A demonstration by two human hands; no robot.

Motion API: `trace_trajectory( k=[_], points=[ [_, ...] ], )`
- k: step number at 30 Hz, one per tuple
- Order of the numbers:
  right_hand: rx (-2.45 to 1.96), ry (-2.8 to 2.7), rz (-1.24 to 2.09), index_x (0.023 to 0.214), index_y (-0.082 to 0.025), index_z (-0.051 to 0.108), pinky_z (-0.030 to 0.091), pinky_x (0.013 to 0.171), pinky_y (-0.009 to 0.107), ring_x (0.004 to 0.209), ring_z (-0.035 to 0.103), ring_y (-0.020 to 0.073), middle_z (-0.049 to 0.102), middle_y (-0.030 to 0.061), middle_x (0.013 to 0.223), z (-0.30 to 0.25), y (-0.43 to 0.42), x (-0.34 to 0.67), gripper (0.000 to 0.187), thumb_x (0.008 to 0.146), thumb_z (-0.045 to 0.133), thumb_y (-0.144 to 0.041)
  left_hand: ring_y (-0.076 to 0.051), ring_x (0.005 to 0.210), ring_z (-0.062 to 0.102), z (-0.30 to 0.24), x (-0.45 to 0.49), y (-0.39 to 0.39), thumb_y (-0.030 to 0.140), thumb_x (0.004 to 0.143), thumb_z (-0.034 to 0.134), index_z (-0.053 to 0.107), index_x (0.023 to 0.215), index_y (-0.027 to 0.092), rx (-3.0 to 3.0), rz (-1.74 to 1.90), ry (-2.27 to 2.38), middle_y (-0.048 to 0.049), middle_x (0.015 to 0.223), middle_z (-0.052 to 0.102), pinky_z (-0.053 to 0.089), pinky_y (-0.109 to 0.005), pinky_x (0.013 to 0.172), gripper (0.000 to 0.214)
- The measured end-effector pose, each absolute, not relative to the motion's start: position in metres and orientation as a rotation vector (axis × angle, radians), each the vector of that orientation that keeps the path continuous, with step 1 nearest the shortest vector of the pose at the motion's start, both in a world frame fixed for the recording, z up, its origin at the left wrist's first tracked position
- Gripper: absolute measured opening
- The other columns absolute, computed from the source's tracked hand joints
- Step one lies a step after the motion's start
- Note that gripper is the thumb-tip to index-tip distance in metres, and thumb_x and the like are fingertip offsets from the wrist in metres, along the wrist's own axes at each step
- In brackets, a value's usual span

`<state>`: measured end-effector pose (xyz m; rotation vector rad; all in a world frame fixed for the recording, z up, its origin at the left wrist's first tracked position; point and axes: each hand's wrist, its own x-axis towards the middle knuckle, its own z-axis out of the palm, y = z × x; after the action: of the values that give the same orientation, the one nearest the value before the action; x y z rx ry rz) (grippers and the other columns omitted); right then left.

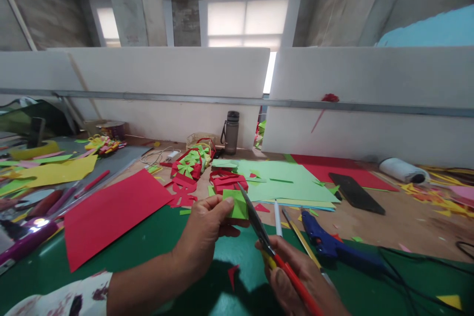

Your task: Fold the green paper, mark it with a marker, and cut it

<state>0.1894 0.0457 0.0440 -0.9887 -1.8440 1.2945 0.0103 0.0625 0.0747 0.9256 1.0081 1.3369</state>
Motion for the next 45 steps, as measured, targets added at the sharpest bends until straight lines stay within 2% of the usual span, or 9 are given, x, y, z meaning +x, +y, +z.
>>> trace_trajectory(
  k=[6, 12, 16, 25, 30, 41, 45],
  points=[
    [-0.997, -1.829, 1.273, 0.102, -0.02, 0.054, 0.03, 0.045, 0.022, 0.052, 0.029, 0.0102, 0.032, -0.0037, 0.062, 0.042, 0.045, 0.188, 0.06, 0.076, 0.041, -0.073, -0.019, 0.068, 0.067, 0.076, 0.012, 0.062, 0.036, 0.078, 0.061, 0.059, 0.079, 0.013, 0.91, 1.338, 1.015, -0.004, 0.073, 0.063, 0.047, -0.024, 0.056, 0.022],
    [-1.094, -1.796, 1.358, 0.107, -0.019, 0.049, 0.015, 0.038, 0.019, 0.045, 0.02, 0.0059, 0.027, -0.0064, 0.06, 0.037, 0.044, 0.189, 0.063, 0.075, 0.043, -0.073, -0.02, 0.067, 0.067, 0.075, 0.011, 0.061, 0.035, 0.079, 0.061, 0.057, 0.077, 0.014, 0.92, 1.34, 0.984, -0.0014, 0.069, 0.058, 0.047, -0.025, 0.057, 0.022],
    [-1.061, -1.785, 1.373, 0.108, -0.019, 0.049, 0.018, 0.039, 0.019, 0.047, 0.021, 0.0056, 0.029, -0.0051, 0.064, 0.035, 0.045, 0.19, 0.064, 0.075, 0.042, -0.074, -0.02, 0.067, 0.067, 0.075, 0.011, 0.062, 0.035, 0.078, 0.061, 0.053, 0.073, 0.015, 0.909, 1.343, 0.959, -0.0014, 0.069, 0.058, 0.047, -0.026, 0.057, 0.022],
    [-1.031, -1.81, 1.333, 0.104, -0.019, 0.05, 0.019, 0.04, 0.019, 0.048, 0.022, 0.0068, 0.028, -0.0054, 0.062, 0.037, 0.046, 0.19, 0.058, 0.078, 0.042, -0.07, -0.019, 0.067, 0.067, 0.075, 0.012, 0.059, 0.036, 0.078, 0.061, 0.06, 0.08, 0.012, 0.912, 1.316, 0.986, -0.0069, 0.081, 0.064, 0.045, -0.024, 0.056, 0.024],
    [-1.053, -1.763, 1.416, 0.11, -0.019, 0.049, 0.019, 0.039, 0.019, 0.045, 0.019, 0.0062, 0.021, -0.008, 0.056, 0.037, 0.045, 0.19, 0.063, 0.077, 0.043, -0.072, -0.02, 0.068, 0.067, 0.074, 0.012, 0.058, 0.038, 0.077, 0.061, 0.06, 0.078, 0.012, 0.909, 1.299, 1.026, -0.0064, 0.074, 0.064, 0.044, -0.024, 0.055, 0.026],
    [-1.084, -1.788, 1.402, 0.109, -0.019, 0.05, 0.014, 0.038, 0.02, 0.043, 0.017, 0.0057, 0.02, -0.008, 0.056, 0.039, 0.045, 0.191, 0.06, 0.078, 0.043, -0.07, -0.02, 0.069, 0.067, 0.077, 0.011, 0.058, 0.038, 0.077, 0.062, 0.06, 0.075, 0.013, 0.919, 1.281, 1.049, -0.0055, 0.073, 0.063, 0.044, -0.024, 0.056, 0.025],
    [-1.087, -1.847, 1.317, 0.107, -0.019, 0.052, 0.016, 0.039, 0.02, 0.045, 0.019, 0.0067, 0.024, -0.0066, 0.057, 0.04, 0.047, 0.193, 0.058, 0.079, 0.041, -0.069, -0.02, 0.068, 0.067, 0.076, 0.011, 0.059, 0.038, 0.075, 0.063, 0.059, 0.074, 0.013, 0.92, 1.282, 1.059, -0.0042, 0.072, 0.062, 0.044, -0.024, 0.056, 0.026]
  ],
)
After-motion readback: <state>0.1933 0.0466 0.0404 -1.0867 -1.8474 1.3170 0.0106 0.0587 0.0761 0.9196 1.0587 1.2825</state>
